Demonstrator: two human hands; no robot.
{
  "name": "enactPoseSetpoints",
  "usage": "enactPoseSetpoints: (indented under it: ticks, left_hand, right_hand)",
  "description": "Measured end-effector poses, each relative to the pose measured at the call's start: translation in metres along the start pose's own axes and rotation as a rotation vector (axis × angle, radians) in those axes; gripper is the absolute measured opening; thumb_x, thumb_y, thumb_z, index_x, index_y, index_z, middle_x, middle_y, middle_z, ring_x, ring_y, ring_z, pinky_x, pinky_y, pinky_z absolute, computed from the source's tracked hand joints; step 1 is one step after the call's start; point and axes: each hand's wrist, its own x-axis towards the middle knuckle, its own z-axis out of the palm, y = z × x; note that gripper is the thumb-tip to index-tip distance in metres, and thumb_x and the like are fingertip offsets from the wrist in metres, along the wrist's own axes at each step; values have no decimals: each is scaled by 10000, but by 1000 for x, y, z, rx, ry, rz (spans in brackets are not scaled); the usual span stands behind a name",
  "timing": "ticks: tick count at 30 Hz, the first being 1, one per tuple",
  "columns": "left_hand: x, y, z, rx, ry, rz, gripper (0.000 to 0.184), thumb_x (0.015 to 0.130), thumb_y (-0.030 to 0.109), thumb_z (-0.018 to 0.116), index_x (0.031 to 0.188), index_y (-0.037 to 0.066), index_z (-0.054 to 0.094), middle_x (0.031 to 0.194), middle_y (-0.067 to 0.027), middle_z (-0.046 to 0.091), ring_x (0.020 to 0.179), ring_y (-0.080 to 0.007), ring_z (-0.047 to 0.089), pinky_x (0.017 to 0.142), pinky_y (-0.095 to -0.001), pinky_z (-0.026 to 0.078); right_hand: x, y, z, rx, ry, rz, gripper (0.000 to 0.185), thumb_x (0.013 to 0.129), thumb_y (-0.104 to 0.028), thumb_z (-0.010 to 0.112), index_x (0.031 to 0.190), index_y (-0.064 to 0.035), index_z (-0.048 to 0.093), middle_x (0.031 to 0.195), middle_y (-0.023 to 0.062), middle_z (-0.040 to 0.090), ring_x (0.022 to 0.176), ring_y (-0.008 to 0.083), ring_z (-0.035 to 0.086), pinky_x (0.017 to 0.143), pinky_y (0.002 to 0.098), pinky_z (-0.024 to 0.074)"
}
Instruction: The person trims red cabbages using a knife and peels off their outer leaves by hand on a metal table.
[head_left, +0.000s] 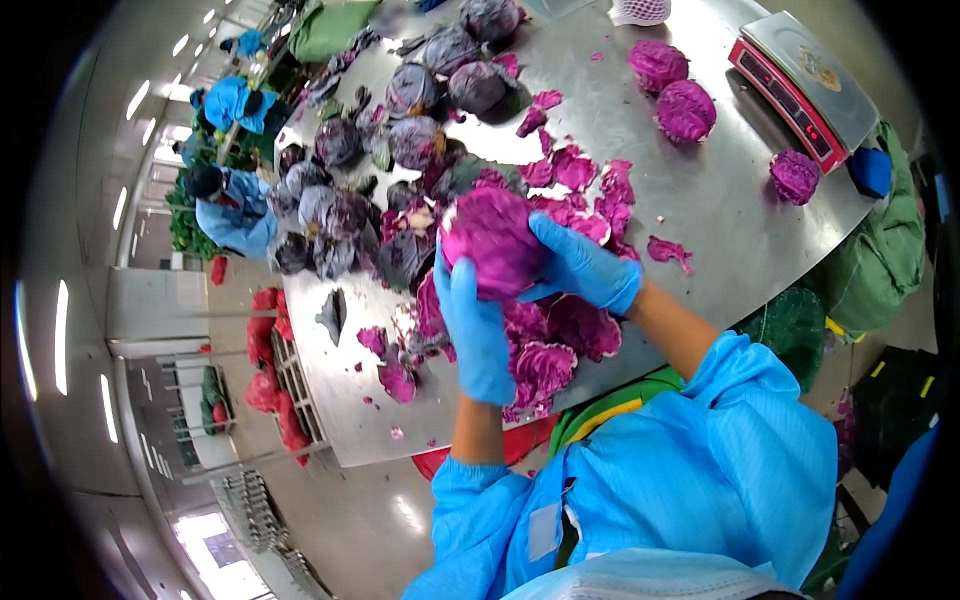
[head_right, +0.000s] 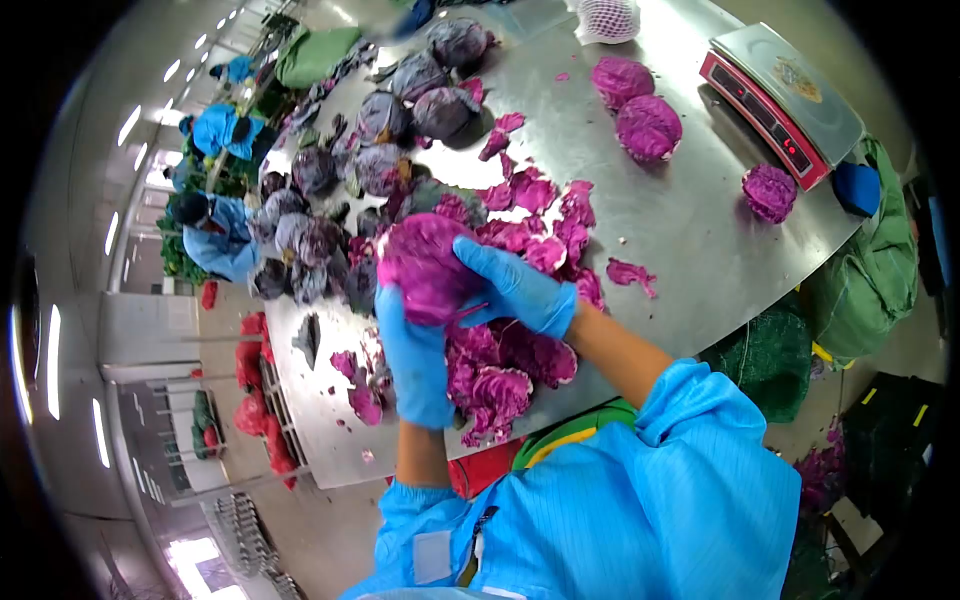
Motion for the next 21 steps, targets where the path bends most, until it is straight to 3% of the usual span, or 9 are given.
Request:
enactPoseSetpoints:
  ticks: [3,4,7,9,10,11,13,17,21]
  left_hand:
    - [-33,44,-100,94,-20,-346,920,898,743,316,1486,37,286,1334,-190,546,1141,-312,614,886,-509,557]
    - [-35,56,-123,146,-264,-440,1165,737,936,184,1502,61,276,1369,-179,529,1233,-330,553,897,-507,554]
    - [-65,24,-171,-298,76,-530,1080,791,865,342,1509,63,254,1389,-187,503,1172,-368,588,807,-478,592]
    - [-93,5,-209,-388,-40,-518,992,794,750,550,1483,77,311,1450,-185,425,1278,-393,485,1043,-549,444]
    - [-107,-9,-220,-656,-58,-493,1005,776,765,555,1488,103,302,1456,-187,413,1261,-428,484,1029,-574,446]
    - [-116,-22,-222,-920,-84,-458,1018,758,781,560,1493,128,293,1461,-188,400,1245,-463,484,1014,-600,448]
    - [-130,-38,-230,-1218,-37,-455,1054,736,793,570,1502,135,268,1475,-190,376,1247,-474,472,1006,-600,452]
    - [-148,-47,-256,-1611,-46,-426,1128,706,774,628,1527,137,190,1532,-204,281,1290,-476,422,1022,-594,434]
    - [-146,-52,-272,-1727,-138,-431,1154,713,699,694,1538,127,127,1574,-213,185,1317,-487,387,1034,-596,421]
  right_hand:
    - [7,33,26,-239,-81,-123,816,841,-428,738,1458,-45,366,1388,137,508,1249,234,520,1023,389,465]
    - [10,42,35,-504,-50,-148,1061,687,-331,870,1523,-79,268,1490,131,396,1322,241,443,1124,393,353]
    - [19,74,83,-1185,-200,-346,1140,645,-263,899,1544,-92,218,1500,146,381,1347,253,411,1126,399,336]
    - [37,92,88,-979,-268,-146,1090,699,-252,868,1551,-113,202,1462,154,426,1315,241,447,1079,386,396]
    - [42,89,94,-612,-191,31,979,780,-224,811,1546,-110,214,1429,156,462,1255,213,501,1017,348,454]
    - [50,100,84,-597,-58,-107,776,851,-191,745,1503,-105,333,1362,143,534,1158,172,567,969,309,485]
    - [49,117,67,-875,201,-360,573,879,-201,718,1398,-103,497,1279,114,606,1087,169,613,944,290,493]
    - [14,181,26,-1877,84,-487,400,862,-216,681,1231,-82,609,972,108,638,867,302,620,731,377,519]
    - [16,202,34,-2101,157,-449,428,831,-232,680,1225,-80,610,1007,135,611,905,307,572,788,419,477]
